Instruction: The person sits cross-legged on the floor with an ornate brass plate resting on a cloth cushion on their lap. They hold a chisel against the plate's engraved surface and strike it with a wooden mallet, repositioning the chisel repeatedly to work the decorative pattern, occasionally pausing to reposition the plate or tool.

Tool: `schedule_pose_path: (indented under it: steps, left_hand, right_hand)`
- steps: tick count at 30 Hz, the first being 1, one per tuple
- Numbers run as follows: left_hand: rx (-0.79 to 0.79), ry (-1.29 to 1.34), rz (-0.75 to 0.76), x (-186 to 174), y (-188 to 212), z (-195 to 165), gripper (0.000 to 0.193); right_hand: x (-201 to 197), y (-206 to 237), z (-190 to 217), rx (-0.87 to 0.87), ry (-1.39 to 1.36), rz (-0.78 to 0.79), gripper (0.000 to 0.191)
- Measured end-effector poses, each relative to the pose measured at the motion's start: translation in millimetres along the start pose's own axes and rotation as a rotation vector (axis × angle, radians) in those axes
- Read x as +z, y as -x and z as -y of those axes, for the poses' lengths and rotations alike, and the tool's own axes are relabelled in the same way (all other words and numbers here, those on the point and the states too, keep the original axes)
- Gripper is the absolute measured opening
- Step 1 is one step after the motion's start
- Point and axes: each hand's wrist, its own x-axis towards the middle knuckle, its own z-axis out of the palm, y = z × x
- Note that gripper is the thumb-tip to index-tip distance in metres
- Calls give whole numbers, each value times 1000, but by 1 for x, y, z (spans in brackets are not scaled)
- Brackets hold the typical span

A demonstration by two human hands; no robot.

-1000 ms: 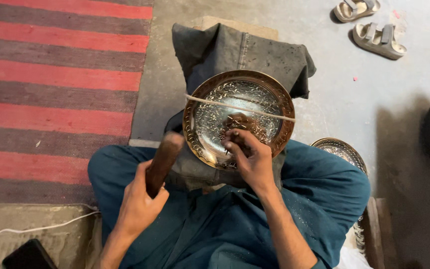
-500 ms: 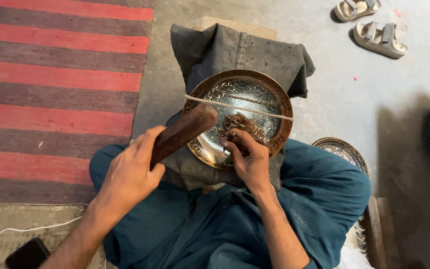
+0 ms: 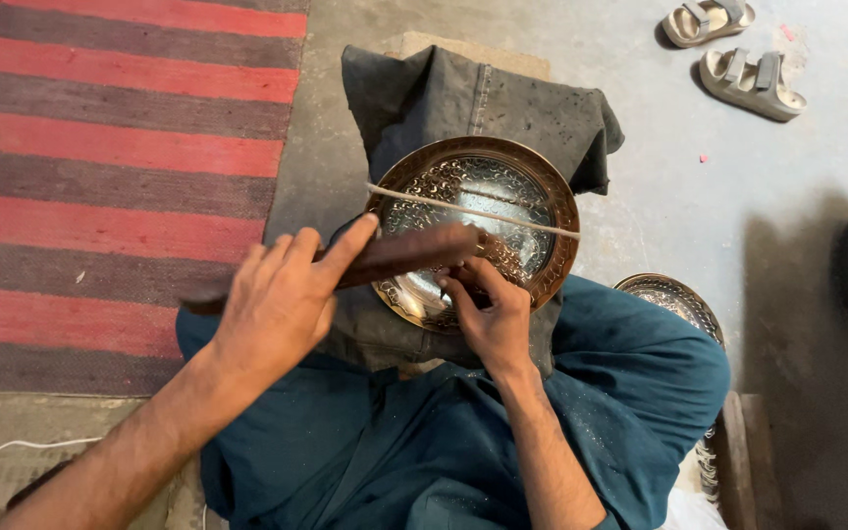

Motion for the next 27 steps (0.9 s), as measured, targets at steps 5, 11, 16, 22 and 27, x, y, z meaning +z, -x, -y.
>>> schedule_pose_path:
  steps: [5,11,16,22,27]
  left_hand:
    - [20,1,-39,4,2,1,84]
    - [18,-13,-57,5,2,6,82]
    - [52,-89,-69,7,1,7,79]
    - [26,-76,-72,8,1,6,79]
    - [19,101,-106,10,1,6,81]
  right_hand:
    - [0,1,2,-3,7,6,26]
    - [-2,-1,3,26,57,29,26]
    - [-2,0,5,1,28,10,26]
    - [-3,-1,7,10,46,5,27]
    - [-3,-1,9,18,3,7,27]
